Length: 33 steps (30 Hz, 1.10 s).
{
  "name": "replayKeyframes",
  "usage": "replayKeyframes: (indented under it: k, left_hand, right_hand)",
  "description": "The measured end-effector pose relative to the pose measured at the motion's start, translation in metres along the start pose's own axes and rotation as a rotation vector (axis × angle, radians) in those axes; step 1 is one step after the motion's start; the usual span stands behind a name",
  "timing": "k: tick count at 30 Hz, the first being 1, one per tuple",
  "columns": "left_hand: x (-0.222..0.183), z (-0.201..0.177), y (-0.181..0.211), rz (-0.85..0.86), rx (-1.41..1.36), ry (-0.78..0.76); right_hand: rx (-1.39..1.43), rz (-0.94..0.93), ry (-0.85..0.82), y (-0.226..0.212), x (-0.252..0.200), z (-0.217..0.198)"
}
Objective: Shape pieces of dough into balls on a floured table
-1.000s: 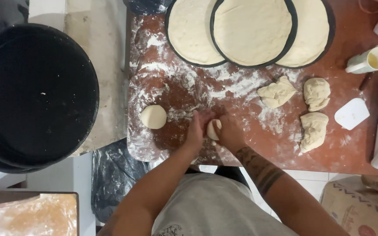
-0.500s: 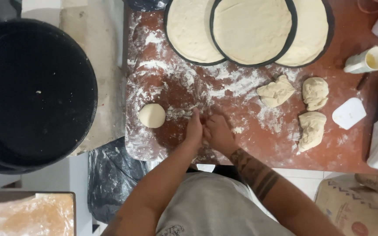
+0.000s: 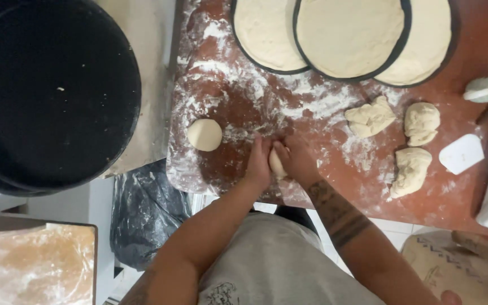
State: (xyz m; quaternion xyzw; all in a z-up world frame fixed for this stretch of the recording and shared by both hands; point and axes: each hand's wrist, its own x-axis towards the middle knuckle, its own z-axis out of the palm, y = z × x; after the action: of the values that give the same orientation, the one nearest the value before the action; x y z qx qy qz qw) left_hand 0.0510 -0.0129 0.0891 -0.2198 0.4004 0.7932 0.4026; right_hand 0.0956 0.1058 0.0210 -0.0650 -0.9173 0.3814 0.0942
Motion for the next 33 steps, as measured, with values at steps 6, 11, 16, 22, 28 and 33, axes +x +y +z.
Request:
replayKeyframes:
  k: [6, 11, 16, 22, 28, 33]
  left_hand:
    - [0.021, -0.014, 0.003, 0.01, 0.254, 0.075]
    - [0.003, 0.017, 0.008, 0.104, 0.082, -0.298]
    - [-0.019, 0.03, 0.046, 0.087, 0.567, -0.034]
    - [-0.008, 0.02, 0.001, 0.132, 0.268, -0.059]
    - [-0.005, 0.017, 0.015, 0.01, 0.395, 0.072]
    - [-0.025, 0.037, 0.024, 0.035, 0.359, -0.001]
  right_hand:
    - [-0.151, 0.153, -0.196, 0.005, 0.002, 0.006]
    - [-0.41, 0.06, 0.225, -0.006, 0.004, -0.024]
    - [-0.52, 0.137, -0.102, 0.054, -0.029, 0.026]
    - [-0.382, 0.063, 0.141, 0.208, -0.112, 0.119]
    - [-0.247, 0.026, -0.084, 0.017, -0.034, 0.013]
    - [-0.513, 0.018, 0.182, 0.045, -0.039, 0.007]
